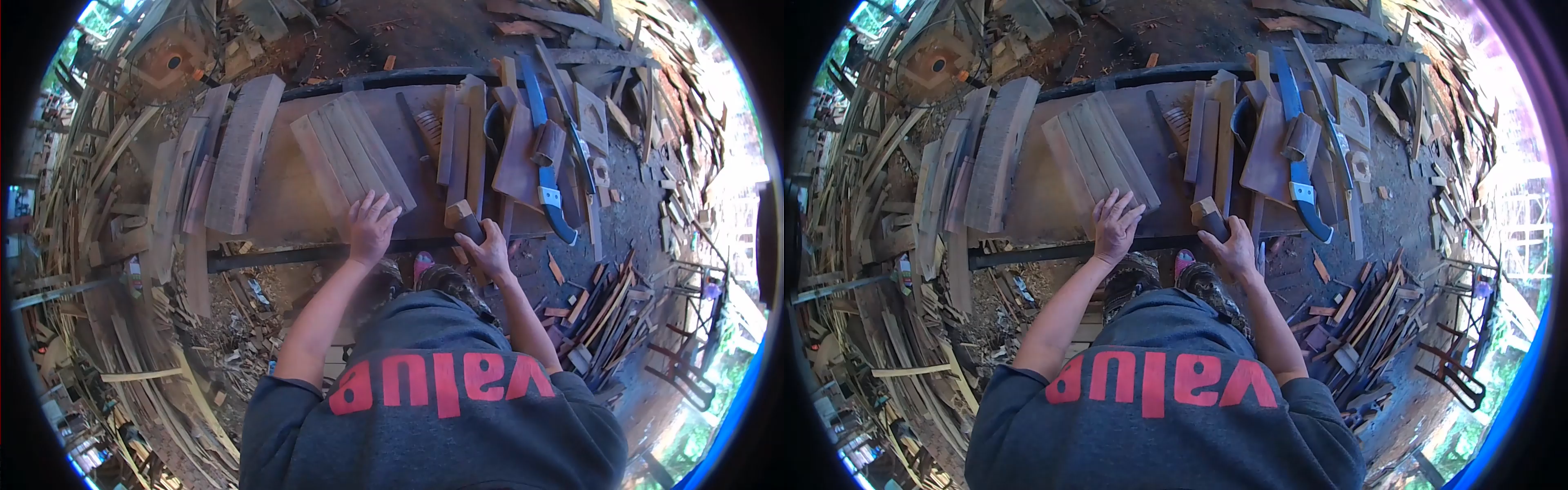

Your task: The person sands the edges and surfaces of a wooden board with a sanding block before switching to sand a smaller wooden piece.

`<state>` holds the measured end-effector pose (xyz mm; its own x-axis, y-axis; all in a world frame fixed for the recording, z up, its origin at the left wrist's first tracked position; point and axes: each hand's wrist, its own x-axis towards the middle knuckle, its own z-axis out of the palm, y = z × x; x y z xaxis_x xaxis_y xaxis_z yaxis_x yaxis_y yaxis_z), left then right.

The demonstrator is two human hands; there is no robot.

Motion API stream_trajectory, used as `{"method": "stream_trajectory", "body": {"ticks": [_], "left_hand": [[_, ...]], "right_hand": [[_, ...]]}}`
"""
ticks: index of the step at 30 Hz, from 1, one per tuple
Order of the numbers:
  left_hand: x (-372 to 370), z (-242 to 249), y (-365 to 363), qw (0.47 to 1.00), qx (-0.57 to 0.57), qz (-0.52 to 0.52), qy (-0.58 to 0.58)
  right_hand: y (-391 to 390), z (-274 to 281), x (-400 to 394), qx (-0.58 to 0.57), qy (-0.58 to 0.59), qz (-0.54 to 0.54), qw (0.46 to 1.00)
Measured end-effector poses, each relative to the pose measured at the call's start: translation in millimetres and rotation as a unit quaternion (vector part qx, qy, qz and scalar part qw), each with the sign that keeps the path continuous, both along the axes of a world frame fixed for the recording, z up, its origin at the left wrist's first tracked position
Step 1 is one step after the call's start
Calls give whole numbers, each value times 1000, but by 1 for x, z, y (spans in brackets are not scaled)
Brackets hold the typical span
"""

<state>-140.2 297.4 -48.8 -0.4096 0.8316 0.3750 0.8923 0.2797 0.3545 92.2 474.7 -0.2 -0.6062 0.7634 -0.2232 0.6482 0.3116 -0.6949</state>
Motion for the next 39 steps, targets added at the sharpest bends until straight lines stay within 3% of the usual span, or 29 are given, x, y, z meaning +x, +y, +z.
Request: {"method": "stream_trajectory", "body": {"ticks": [5,8,11,13,17,22,27,29,33,35,39], "left_hand": [[-18,24,22,996,-11,-63,-55],[-43,42,52,981,-111,-156,10],[-67,55,85,942,-213,-252,68],[-75,78,108,870,-381,-309,46],[-81,75,140,807,-476,-349,22],[-91,64,156,769,-503,-390,-60],[-98,58,160,766,-507,-378,-116],[-104,50,162,749,-529,-329,-224],[-102,49,165,738,-545,-336,-212],[-98,53,159,770,-506,-364,-139],[-94,55,149,795,-475,-365,-98]], "right_hand": [[-5,4,0,-2,31,-20,999],[-8,5,3,-14,44,-42,998],[-11,2,9,-18,59,-63,996],[-14,6,14,-41,50,-88,994],[-25,7,27,-77,50,-133,987],[-37,-1,45,-113,58,-176,976],[-40,-6,54,-142,67,-205,966],[-37,-4,55,-143,71,-206,965],[-28,0,57,-148,72,-187,969],[-25,0,55,-146,76,-179,970],[-19,-3,48,-144,81,-170,972]]}}
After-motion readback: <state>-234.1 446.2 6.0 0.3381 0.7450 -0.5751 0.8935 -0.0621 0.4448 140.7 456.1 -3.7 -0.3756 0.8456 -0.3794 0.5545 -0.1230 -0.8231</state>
